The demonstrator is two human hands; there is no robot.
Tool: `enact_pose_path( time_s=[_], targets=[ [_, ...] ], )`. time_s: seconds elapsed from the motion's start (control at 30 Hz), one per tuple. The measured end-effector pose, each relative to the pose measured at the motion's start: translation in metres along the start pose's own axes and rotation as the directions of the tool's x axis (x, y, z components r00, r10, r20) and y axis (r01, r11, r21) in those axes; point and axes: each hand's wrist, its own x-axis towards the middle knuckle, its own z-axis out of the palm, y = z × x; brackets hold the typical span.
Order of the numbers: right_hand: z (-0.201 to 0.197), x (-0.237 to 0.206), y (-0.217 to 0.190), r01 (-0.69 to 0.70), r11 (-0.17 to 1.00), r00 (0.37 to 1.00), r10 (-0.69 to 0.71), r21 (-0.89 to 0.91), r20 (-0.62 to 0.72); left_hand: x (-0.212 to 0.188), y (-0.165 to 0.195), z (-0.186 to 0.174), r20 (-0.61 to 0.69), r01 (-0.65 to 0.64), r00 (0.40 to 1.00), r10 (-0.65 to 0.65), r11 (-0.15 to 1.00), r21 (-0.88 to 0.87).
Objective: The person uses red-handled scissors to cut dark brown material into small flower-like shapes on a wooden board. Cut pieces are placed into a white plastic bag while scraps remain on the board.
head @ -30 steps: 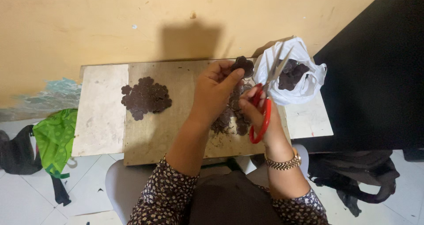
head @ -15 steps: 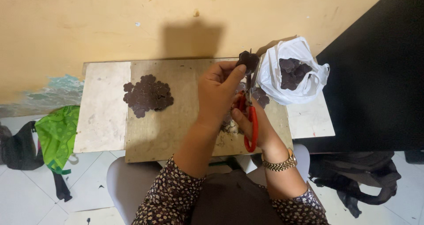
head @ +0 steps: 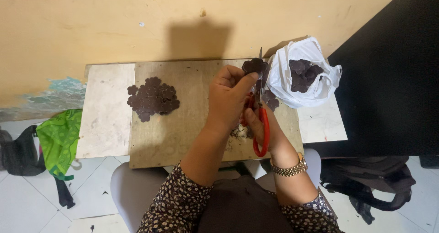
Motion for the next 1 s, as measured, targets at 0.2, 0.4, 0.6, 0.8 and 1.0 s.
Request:
enact_pose_path(
  time_s=[0.2, 0.4, 0.6, 0.8, 1.0],
  targets=[
    [-0.001, 0.0, -0.001, -0.018, 1.0, 1.0, 0.018, 0.017, -0.003, 0.001, -0.001, 0.002, -0.013, -0.001, 1.0, 0.001, 1.0, 0.007],
    [-0.004, 0.002, -0.005, -0.036, 0.999, 0.999, 0.036, 0.004, -0.033, -0.002, 0.001, -0.002, 0.059, -0.009, 0.998, 0.006, 0.999, 0.043],
    [-0.007, 0.002, -0.011, -0.019, 0.997, 1.0, 0.017, -0.076, -0.017, 0.0, 0.002, 0.0, 0.014, 0.032, 0.999, -0.033, 0.995, 0.092],
    [-0.004, 0.002, -0.013, 0.027, 0.999, 1.0, -0.026, -0.037, 0.011, 0.002, 0.003, 0.001, -0.009, -0.028, 1.0, 0.029, 0.998, 0.062],
    [-0.006, 0.006, -0.01, 0.011, 0.998, 1.0, -0.012, -0.069, -0.012, 0.002, 0.005, 0.006, -0.025, -0.06, 0.998, 0.064, 0.991, 0.117]
  ],
)
